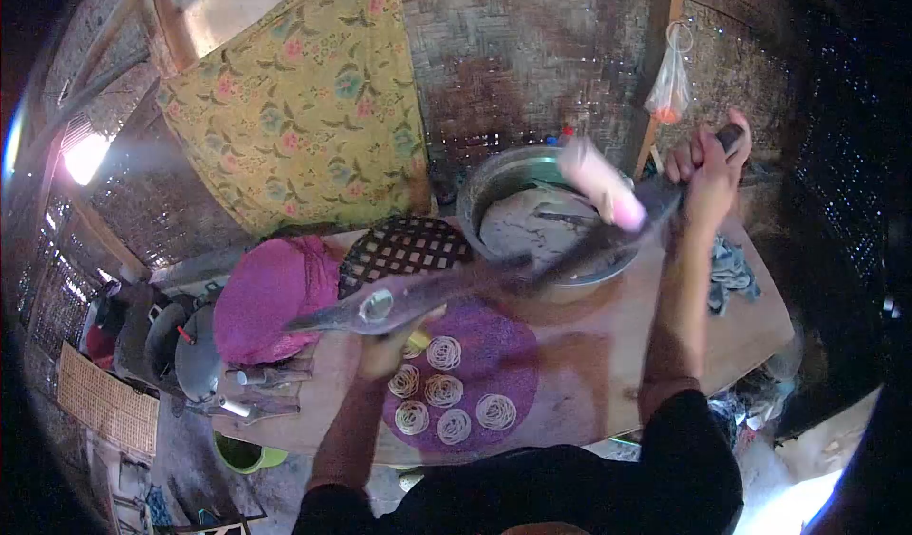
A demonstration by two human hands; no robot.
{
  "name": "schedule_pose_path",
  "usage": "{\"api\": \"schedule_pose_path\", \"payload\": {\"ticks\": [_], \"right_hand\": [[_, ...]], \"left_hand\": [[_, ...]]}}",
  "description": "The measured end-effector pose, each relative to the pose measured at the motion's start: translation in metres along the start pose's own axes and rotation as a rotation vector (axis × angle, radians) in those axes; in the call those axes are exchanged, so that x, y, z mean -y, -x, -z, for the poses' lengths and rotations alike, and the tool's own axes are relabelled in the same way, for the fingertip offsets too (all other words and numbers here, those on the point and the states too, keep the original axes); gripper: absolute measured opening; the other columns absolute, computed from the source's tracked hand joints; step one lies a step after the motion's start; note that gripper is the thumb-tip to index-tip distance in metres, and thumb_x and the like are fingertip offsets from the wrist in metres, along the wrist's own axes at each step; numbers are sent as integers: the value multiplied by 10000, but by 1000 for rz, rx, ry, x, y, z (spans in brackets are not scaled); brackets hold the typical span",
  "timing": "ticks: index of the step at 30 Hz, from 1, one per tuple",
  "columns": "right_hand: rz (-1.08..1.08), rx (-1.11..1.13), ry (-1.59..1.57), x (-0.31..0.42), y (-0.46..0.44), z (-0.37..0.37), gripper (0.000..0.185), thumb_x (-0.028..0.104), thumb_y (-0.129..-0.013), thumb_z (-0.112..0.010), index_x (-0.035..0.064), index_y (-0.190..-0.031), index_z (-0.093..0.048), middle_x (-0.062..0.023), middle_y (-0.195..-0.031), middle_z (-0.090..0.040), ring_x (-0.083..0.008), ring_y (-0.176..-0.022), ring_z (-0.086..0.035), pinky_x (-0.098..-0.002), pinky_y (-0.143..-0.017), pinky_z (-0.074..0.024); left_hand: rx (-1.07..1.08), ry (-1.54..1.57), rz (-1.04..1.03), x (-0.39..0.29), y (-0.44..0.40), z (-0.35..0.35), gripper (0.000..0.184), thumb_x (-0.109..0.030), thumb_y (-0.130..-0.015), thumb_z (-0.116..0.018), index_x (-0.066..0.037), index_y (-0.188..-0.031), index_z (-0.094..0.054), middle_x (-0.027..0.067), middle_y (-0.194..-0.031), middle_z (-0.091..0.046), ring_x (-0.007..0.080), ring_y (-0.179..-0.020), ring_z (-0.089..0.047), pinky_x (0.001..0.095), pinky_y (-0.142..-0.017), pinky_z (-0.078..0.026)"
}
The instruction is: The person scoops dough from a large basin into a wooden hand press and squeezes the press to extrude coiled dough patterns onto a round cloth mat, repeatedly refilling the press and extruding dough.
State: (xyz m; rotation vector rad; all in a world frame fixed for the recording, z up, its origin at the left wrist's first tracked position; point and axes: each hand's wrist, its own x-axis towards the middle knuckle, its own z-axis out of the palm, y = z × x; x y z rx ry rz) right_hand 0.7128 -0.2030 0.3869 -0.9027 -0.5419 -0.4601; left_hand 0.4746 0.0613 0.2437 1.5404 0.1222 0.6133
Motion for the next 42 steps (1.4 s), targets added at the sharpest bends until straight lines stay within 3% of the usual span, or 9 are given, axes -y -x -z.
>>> {"api": "schedule_pose_path", "payload": {"ticks": [4,6,13,18,22,27,33,35,42], "right_hand": [[-52,-393,-331,-74,23,-24,260,98,-898,-458,130,-1126,-337,-73,-736,-466,-186,-544,-476,-368,-545,-467],[-194,-296,-611,-132,49,-16,250,171,-911,-497,119,-1120,-372,-102,-839,-542,-221,-690,-565,-411,-660,-486],[300,687,2047,-200,40,101,393,348,-849,-556,131,-1176,-566,-154,-1156,-575,-290,-1062,-549,-406,-870,-451],[-181,1102,1830,-162,29,98,323,251,-870,-446,96,-1091,-622,-186,-1074,-621,-342,-972,-618,-472,-741,-512],[-75,1207,1981,-140,-7,106,349,199,-872,-448,159,-1205,-545,-221,-948,-637,-297,-840,-650,-462,-716,-508],[-248,1208,1977,-169,-4,111,398,145,-846,-457,231,-1225,-544,-184,-984,-644,-309,-850,-651,-447,-718,-520],[-288,1191,1728,-167,19,86,473,106,-797,-494,288,-1231,-550,-173,-992,-641,-332,-886,-641,-452,-723,-526],[-294,1208,1703,-177,21,89,400,155,-858,-449,281,-1222,-553,-159,-1025,-635,-342,-903,-630,-472,-742,-507],[-419,1047,1511,-177,36,92,295,269,-887,-464,246,-1136,-622,-181,-1021,-631,-342,-920,-622,-449,-796,-499]], "left_hand": [[-281,377,-374,57,-56,-18,362,-74,-858,-577,-18,-1206,-493,150,-1143,-566,208,-983,-575,338,-823,-500],[-28,792,-442,17,-62,-23,347,-95,-865,-556,-10,-1197,-503,153,-1147,-561,232,-979,-585,349,-807,-514],[-661,-40,-703,-59,-38,47,341,-48,-791,-598,62,-1109,-544,176,-938,-608,244,-732,-642,358,-564,-546],[-709,-553,-288,-47,-4,99,346,-116,-806,-655,44,-1097,-556,127,-1031,-581,188,-861,-574,297,-733,-481],[-679,-652,164,-37,34,147,407,-159,-819,-661,52,-1142,-530,135,-1118,-563,220,-947,-550,327,-839,-447],[-914,-762,-105,9,86,191,545,-280,-831,-654,88,-1200,-493,185,-1193,-550,280,-1052,-514,376,-946,-366],[-1215,-987,415,-3,95,186,468,-297,-820,-655,78,-1085,-568,169,-1009,-611,221,-886,-571,355,-798,-446],[-1034,-390,-146,7,84,185,308,-306,-830,-655,0,-808,-626,58,-671,-597,139,-541,-539,309,-518,-419],[-955,-537,-162,5,6,152,211,-150,-800,-657,6,-932,-603,70,-807,-620,151,-669,-554,267,-605,-449]]}}
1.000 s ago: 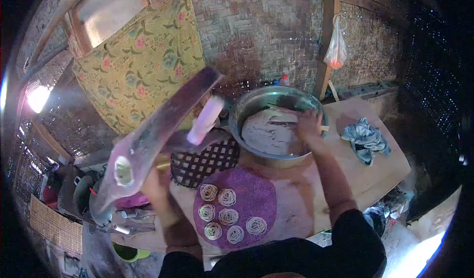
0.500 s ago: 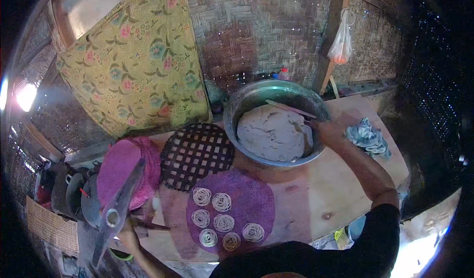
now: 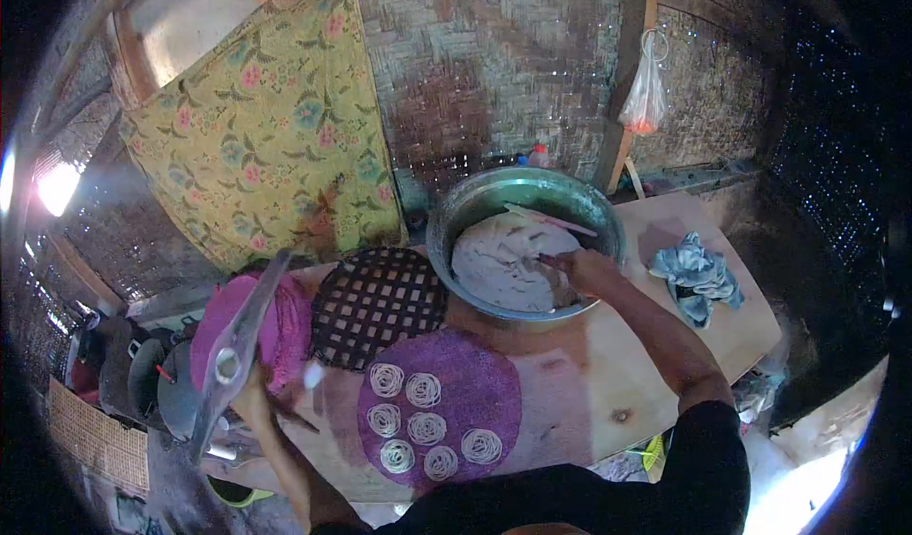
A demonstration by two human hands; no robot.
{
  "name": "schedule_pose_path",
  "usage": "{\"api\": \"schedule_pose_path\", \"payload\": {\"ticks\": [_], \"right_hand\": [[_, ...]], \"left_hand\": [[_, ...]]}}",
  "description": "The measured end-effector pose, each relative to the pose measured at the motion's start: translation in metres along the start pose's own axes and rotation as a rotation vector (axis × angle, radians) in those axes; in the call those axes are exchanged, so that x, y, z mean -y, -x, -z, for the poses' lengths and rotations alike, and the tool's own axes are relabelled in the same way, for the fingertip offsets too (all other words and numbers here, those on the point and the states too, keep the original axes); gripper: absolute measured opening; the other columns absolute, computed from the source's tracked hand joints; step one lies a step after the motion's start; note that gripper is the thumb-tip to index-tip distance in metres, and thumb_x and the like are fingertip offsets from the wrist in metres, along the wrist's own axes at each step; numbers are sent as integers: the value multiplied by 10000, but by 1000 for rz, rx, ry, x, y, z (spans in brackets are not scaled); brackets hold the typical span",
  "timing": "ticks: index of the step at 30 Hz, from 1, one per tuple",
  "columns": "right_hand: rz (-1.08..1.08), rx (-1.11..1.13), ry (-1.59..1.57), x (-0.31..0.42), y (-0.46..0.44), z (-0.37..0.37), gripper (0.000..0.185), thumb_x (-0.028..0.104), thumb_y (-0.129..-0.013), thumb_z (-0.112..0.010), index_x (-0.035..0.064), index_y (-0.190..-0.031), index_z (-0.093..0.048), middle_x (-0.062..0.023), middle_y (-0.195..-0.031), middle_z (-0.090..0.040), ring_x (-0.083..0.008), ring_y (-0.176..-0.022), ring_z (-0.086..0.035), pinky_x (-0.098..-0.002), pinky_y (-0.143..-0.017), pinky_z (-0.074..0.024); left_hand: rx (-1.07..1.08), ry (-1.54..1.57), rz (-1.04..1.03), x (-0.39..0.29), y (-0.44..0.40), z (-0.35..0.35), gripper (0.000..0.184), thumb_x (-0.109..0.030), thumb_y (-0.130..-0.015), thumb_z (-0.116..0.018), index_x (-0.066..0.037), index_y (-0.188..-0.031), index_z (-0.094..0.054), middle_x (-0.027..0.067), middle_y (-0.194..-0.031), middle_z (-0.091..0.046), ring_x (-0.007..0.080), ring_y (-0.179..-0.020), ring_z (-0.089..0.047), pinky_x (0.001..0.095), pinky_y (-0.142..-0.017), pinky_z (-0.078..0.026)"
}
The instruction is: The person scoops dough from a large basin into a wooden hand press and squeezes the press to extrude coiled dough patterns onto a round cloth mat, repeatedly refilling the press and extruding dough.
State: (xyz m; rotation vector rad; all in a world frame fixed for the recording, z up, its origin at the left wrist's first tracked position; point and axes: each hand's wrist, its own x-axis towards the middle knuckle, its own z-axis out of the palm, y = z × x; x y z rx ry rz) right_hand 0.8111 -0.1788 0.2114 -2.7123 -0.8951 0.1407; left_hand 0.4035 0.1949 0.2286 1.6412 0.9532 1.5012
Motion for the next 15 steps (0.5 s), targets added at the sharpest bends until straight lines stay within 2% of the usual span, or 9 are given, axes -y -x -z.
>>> {"api": "schedule_pose_path", "payload": {"ticks": [2,3,4,5,8,9,10,12,15], "right_hand": [[7,9,-41,-1,8,13,291,276,-890,-475,234,-1137,-624,-186,-1022,-629,-339,-932,-618,-443,-803,-491],[10,32,-76,3,14,26,289,284,-893,-486,223,-1138,-626,-190,-1023,-627,-336,-944,-613,-436,-811,-484],[109,21,-79,7,21,43,285,254,-893,-498,209,-1146,-623,-192,-1031,-623,-328,-937,-614,-422,-808,-481],[210,16,-78,13,32,67,284,223,-894,-510,195,-1153,-620,-194,-1039,-619,-321,-930,-616,-408,-806,-477],[407,109,-246,38,61,133,284,195,-907,-528,172,-1179,-608,-134,-961,-661,-238,-812,-617,-353,-723,-490],[366,232,-366,58,77,159,290,222,-919,-524,150,-1189,-601,-81,-867,-631,-173,-734,-563,-304,-653,-467],[320,353,-481,71,84,172,303,249,-931,-520,129,-1200,-594,-28,-774,-602,-109,-656,-510,-254,-583,-444],[380,455,-603,71,80,171,329,269,-933,-521,108,-1215,-579,12,-735,-531,-74,-623,-446,-224,-539,-398],[427,568,-755,85,82,161,374,265,-936,-525,55,-1245,-543,58,-666,-418,-32,-549,-348,-190,-466,-303]], "left_hand": [[48,-45,-140,-23,-8,-21,287,-113,-767,-684,12,-1005,-582,82,-953,-616,167,-771,-568,293,-685,-474],[105,-224,-212,-17,-16,-22,379,-99,-741,-710,11,-1069,-555,80,-1046,-595,176,-875,-566,315,-789,-465],[87,-136,-322,-6,-28,-36,410,-108,-730,-717,17,-1082,-549,102,-1039,-605,224,-948,-568,351,-874,-435],[62,-483,-621,-44,-23,-46,473,-195,-716,-725,2,-1111,-555,179,-1114,-568,311,-1032,-545,376,-943,-402],[492,-497,-669,-121,-7,-76,302,-242,-679,-724,-85,-892,-579,76,-856,-609,250,-865,-573,366,-756,-459],[443,-569,-947,-89,-18,-91,280,-276,-690,-697,-109,-877,-572,73,-817,-582,246,-832,-565,338,-711,-455],[462,-374,-940,-91,-13,-99,320,-303,-660,-734,-129,-898,-611,62,-820,-596,264,-806,-580,360,-700,-468],[452,-186,-936,-109,3,-113,363,-331,-630,-771,-149,-920,-650,51,-824,-610,283,-780,-594,383,-689,-481],[626,-389,-875,-134,19,-116,376,-386,-622,-769,-177,-913,-654,37,-789,-581,251,-743,-584,379,-677,-481]]}}
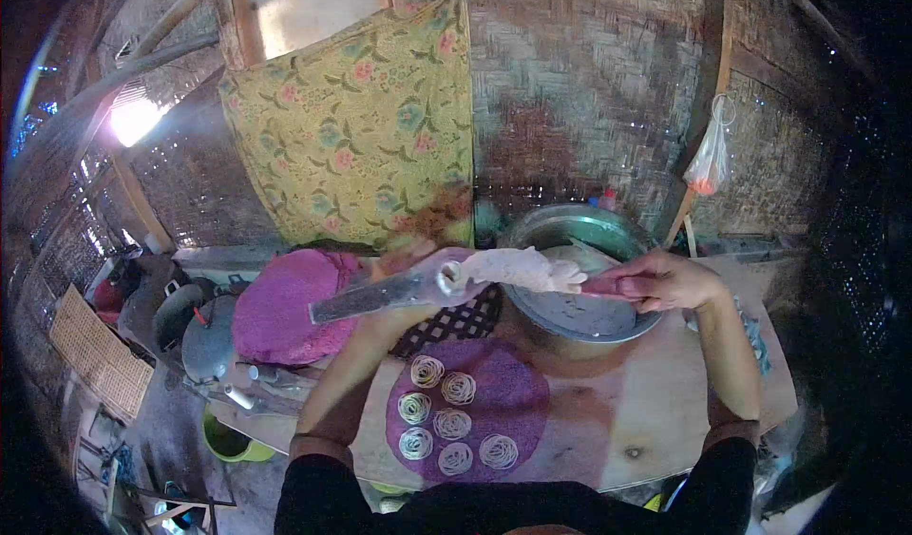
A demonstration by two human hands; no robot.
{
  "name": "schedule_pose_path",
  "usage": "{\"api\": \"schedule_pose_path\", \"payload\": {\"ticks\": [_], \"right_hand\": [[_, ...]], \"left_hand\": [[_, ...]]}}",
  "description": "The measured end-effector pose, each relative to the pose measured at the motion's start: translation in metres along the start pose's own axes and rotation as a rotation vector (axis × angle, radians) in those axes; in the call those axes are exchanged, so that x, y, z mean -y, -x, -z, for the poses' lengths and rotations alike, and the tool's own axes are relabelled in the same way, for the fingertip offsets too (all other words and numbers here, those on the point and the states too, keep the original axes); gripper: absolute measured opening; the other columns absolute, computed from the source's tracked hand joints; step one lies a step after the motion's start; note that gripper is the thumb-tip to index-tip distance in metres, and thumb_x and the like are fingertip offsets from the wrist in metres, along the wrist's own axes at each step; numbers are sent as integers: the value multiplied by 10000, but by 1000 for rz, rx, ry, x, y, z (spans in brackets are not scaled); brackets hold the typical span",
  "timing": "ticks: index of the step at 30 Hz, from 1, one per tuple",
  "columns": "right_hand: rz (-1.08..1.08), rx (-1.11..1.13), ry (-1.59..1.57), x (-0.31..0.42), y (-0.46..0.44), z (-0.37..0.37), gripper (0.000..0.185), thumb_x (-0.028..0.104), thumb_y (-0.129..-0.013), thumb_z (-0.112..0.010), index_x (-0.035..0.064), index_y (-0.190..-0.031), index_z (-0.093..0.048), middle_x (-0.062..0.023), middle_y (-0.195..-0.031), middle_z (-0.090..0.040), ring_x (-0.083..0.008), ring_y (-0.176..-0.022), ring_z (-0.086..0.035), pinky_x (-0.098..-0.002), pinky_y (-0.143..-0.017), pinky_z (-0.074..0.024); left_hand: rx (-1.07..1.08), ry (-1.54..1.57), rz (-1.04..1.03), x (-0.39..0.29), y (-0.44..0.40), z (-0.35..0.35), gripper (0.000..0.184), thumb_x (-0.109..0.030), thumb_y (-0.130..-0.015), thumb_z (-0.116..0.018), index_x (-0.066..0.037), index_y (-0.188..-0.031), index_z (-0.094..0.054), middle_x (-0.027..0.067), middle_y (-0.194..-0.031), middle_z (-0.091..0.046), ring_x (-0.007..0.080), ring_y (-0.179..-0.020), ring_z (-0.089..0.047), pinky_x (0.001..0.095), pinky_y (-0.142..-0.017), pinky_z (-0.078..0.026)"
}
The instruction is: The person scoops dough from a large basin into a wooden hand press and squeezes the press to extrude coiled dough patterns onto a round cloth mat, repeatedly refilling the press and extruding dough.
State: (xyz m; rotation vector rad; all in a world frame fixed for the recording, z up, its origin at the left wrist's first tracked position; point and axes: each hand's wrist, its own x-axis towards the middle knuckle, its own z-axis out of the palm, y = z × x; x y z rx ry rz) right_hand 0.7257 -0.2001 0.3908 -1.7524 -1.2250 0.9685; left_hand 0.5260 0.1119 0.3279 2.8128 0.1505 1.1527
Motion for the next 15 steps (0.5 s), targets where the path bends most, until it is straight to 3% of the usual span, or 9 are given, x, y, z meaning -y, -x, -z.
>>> {"api": "schedule_pose_path", "payload": {"ticks": [2,4,6,7,9,10,12,14,15], "right_hand": [[-50,106,-77,4,-4,-9,374,255,-935,-529,61,-1254,-535,56,-665,-436,-34,-552,-361,-197,-464,-307],[-23,102,-11,-2,-14,-10,384,257,-924,-545,72,-1260,-531,50,-650,-453,-38,-551,-355,-213,-465,-314],[94,-64,445,6,-17,-5,352,248,-906,-545,59,-1203,-562,14,-667,-544,-76,-523,-431,-248,-470,-372],[96,-66,445,11,-14,-7,352,248,-906,-545,59,-1203,-562,14,-667,-544,-76,-523,-431,-248,-470,-372],[415,-452,1386,59,-6,-40,310,211,-862,-530,71,-1131,-593,-32,-704,-587,-145,-566,-542,-299,-486,-431],[415,-451,1383,66,-10,-56,310,211,-862,-530,71,-1131,-593,-32,-704,-587,-145,-566,-542,-299,-486,-431],[555,-550,1664,67,-12,-93,317,207,-825,-510,78,-1105,-588,-71,-744,-588,-215,-626,-592,-344,-503,-465],[579,-591,1679,50,-12,-123,341,208,-815,-511,76,-1123,-574,-68,-736,-569,-215,-624,-585,-343,-505,-465],[604,-636,1695,40,-14,-133,365,209,-805,-511,74,-1141,-560,-65,-727,-550,-214,-621,-578,-342,-506,-464]], "left_hand": [[-116,-31,-176,-14,-3,7,397,-397,-615,-768,-183,-929,-656,29,-770,-557,228,-719,-575,374,-660,-481],[-122,-78,-202,-11,-2,6,413,-397,-610,-771,-171,-936,-655,38,-776,-553,246,-710,-572,370,-634,-482],[-100,96,-239,-9,-2,8,433,-404,-611,-771,-149,-938,-647,57,-781,-551,257,-711,-574,365,-627,-481],[-101,94,-241,-10,-2,9,433,-404,-611,-771,-149,-938,-647,57,-781,-551,257,-711,-574,365,-627,-481],[43,73,-72,-18,-3,13,482,-444,-627,-746,-128,-972,-632,62,-783,-546,252,-775,-572,346,-691,-475],[46,72,-71,-25,-3,14,482,-444,-627,-746,-128,-972,-632,62,-783,-546,252,-775,-572,346,-691,-475],[-49,173,-191,-40,0,14,373,-368,-664,-667,-101,-917,-605,77,-848,-582,300,-751,-585,385,-650,-470],[139,-6,-101,-33,5,-1,396,-339,-624,-677,-90,-924,-607,89,-854,-597,297,-776,-598,374,-658,-488],[90,-42,-218,-25,6,-7,398,-338,-623,-679,-87,-923,-606,86,-856,-599,289,-786,-602,366,-667,-494]]}}
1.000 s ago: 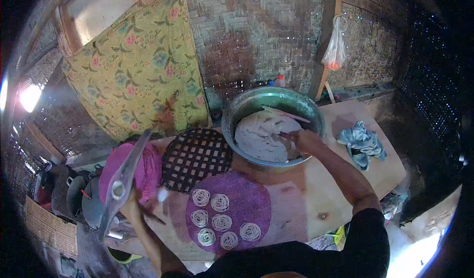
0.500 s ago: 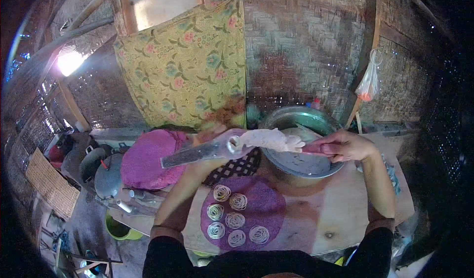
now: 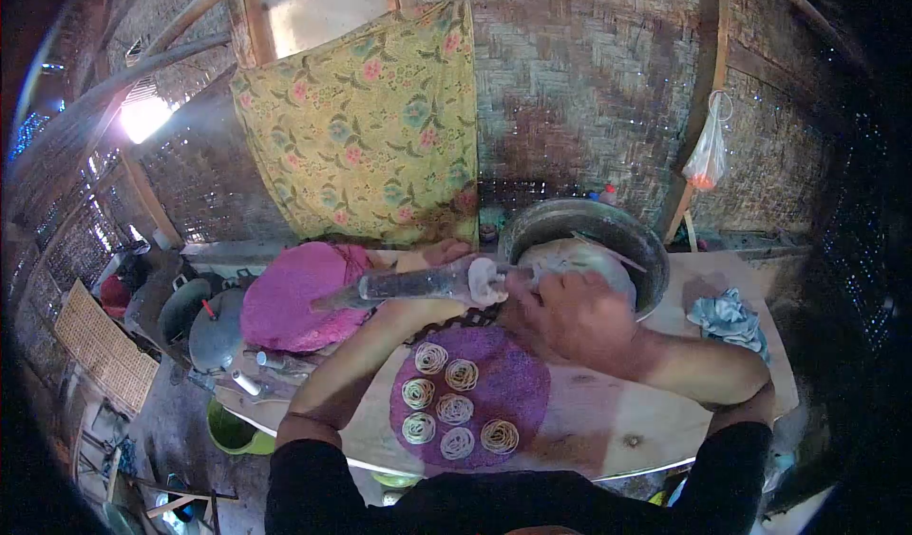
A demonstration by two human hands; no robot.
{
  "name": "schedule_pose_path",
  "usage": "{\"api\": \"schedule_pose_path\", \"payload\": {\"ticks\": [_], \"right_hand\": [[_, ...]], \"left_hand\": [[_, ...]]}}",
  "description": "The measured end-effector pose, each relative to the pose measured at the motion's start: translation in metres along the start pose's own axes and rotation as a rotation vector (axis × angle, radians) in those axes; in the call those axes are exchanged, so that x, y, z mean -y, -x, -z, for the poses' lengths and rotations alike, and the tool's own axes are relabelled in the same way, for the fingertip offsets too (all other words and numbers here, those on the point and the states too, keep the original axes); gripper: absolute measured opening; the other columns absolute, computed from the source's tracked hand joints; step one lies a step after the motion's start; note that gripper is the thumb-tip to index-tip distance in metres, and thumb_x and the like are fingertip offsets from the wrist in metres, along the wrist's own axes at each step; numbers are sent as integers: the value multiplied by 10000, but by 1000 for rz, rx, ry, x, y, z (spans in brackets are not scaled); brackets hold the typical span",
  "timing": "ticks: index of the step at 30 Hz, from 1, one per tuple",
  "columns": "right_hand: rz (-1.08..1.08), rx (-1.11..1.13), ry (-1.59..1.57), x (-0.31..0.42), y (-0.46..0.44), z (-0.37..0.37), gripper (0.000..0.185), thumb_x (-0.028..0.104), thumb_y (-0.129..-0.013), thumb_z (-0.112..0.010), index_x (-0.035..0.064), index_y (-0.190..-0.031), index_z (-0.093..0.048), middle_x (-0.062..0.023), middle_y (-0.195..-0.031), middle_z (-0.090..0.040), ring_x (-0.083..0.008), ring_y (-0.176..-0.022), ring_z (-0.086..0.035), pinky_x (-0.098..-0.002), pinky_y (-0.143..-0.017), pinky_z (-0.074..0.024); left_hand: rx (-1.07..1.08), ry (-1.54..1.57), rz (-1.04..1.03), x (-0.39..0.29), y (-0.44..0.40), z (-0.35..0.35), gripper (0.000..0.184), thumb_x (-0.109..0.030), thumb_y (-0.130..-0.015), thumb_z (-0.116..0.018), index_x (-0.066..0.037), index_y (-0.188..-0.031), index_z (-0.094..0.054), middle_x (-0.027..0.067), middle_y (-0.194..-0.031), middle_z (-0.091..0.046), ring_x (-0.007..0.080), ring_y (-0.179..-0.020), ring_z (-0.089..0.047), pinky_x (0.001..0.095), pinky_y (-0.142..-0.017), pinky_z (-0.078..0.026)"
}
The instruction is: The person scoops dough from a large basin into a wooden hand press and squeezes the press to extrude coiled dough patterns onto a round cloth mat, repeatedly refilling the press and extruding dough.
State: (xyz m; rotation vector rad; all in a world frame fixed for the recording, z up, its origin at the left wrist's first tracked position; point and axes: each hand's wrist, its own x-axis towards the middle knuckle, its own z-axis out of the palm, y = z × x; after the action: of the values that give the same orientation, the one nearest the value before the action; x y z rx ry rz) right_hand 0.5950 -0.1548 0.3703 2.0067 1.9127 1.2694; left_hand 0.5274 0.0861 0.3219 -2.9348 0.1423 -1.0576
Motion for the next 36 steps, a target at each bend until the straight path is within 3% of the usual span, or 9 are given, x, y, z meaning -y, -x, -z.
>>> {"api": "schedule_pose_path", "payload": {"ticks": [8,11,14,18,22,26,28,30,36], "right_hand": [[-42,56,-92,-30,23,36,398,213,-772,-540,104,-1154,-558,-42,-699,-519,-203,-608,-569,-327,-508,-457],[-62,37,-62,-42,8,35,414,160,-754,-537,168,-1167,-566,-29,-693,-515,-197,-610,-569,-329,-505,-450],[38,-7,-115,-42,-8,20,416,150,-761,-531,175,-1175,-555,-33,-697,-528,-201,-617,-586,-332,-495,-454],[88,106,-224,-30,-19,12,363,173,-788,-517,40,-1123,-559,-70,-682,-567,-219,-632,-610,-362,-518,-478],[75,105,-174,-32,1,13,372,185,-804,-503,85,-1158,-559,-66,-684,-584,-223,-655,-629,-361,-507,-485],[-304,27,-481,-43,14,-7,414,133,-848,-504,164,-1261,-507,-98,-866,-643,-259,-763,-645,-380,-612,-507],[-500,-4,-650,-25,15,-40,442,108,-860,-507,183,-1295,-481,-123,-942,-647,-283,-807,-642,-400,-664,-510],[-543,-371,-1040,11,-2,-65,479,55,-866,-506,157,-1329,-433,-216,-1047,-599,-361,-866,-614,-457,-731,-489],[-691,-276,-1060,57,-4,-98,517,38,-862,-480,153,-1355,-379,-284,-999,-563,-429,-902,-585,-490,-752,-480]], "left_hand": [[9,-138,117,80,53,-45,432,-393,-685,-661,-135,-1030,-624,57,-964,-643,261,-885,-622,397,-831,-472],[-208,653,372,67,47,-63,363,-396,-692,-677,-148,-956,-652,26,-924,-651,215,-873,-624,346,-786,-491],[-220,-3,79,0,15,11,320,-395,-700,-678,-158,-913,-650,13,-870,-639,209,-847,-609,336,-726,-502],[-236,-103,-55,-15,7,12,376,-360,-671,-691,-155,-978,-620,36,-852,-616,245,-820,-610,354,-714,-504],[-187,159,152,18,26,-1,343,-369,-699,-692,-133,-944,-642,65,-878,-645,242,-807,-626,361,-722,-507],[-197,257,616,27,20,20,332,-303,-745,-711,-53,-952,-641,105,-931,-666,244,-888,-630,366,-758,-486],[-283,263,518,9,15,17,332,-299,-745,-709,-53,-956,-638,110,-919,-666,244,-879,-634,367,-750,-488],[-415,292,308,-5,6,8,338,-295,-738,-708,-54,-963,-629,118,-883,-664,268,-813,-646,378,-707,-498],[-323,68,284,5,-14,2,255,-247,-739,-679,-76,-923,-635,124,-858,-653,316,-792,-633,391,-703,-501]]}}
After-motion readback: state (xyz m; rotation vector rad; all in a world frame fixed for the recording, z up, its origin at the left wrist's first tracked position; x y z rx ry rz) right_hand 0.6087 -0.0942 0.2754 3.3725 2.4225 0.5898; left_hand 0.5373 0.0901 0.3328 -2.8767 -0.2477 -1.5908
